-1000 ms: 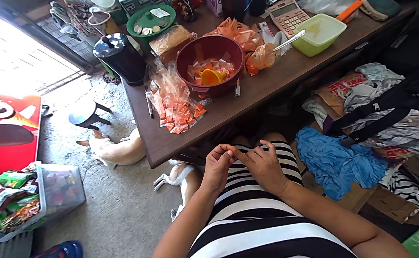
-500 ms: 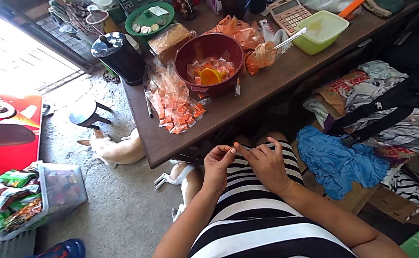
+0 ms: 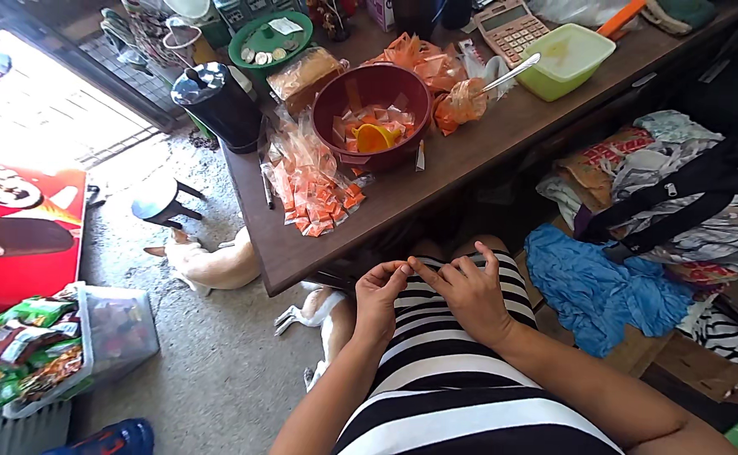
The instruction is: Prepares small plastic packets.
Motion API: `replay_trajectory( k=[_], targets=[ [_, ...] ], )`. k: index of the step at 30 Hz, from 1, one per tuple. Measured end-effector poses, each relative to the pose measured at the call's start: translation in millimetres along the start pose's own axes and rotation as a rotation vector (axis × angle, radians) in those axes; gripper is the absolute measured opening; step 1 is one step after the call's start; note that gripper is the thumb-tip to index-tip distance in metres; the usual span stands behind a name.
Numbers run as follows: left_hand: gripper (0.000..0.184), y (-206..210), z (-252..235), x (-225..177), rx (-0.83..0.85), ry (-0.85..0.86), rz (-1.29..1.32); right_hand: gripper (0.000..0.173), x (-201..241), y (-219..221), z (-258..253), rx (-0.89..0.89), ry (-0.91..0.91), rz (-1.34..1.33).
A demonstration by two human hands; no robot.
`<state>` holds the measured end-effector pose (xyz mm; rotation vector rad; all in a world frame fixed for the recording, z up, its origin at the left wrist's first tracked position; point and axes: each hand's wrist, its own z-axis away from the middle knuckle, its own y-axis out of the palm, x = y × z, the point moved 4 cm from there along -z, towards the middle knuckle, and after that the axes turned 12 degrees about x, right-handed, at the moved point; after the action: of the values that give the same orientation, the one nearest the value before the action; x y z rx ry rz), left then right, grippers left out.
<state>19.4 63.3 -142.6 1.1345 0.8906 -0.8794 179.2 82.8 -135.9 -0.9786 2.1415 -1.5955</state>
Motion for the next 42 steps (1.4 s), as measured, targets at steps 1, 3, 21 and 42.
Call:
replay_trajectory(
  k=[1,3,21,42],
  targets=[
    [0.015,-1.3,0.6,0.3,-0.009,-0.012,-0.004,0.054,0.9,-0.3,0.0,0.009,-0.006,0.006],
    [0.016,-5.0,1.1,0.8,-0.031,-0.040,-0.009,0.054,3.1,-0.5,-1.8,0.028,-0.026,0.023],
    [0.021,-61.1,16.4,46.9,-0.045,-0.703,0.123,0.024,56.2,26.1,-7.4,0.125,-0.405,0.294],
    [0.029,-66.6,14.3,45.2,0.120,-0.717,0.298,0.024,60.9,24.3,-11.8,0.143,-0.420,0.219]
  ],
)
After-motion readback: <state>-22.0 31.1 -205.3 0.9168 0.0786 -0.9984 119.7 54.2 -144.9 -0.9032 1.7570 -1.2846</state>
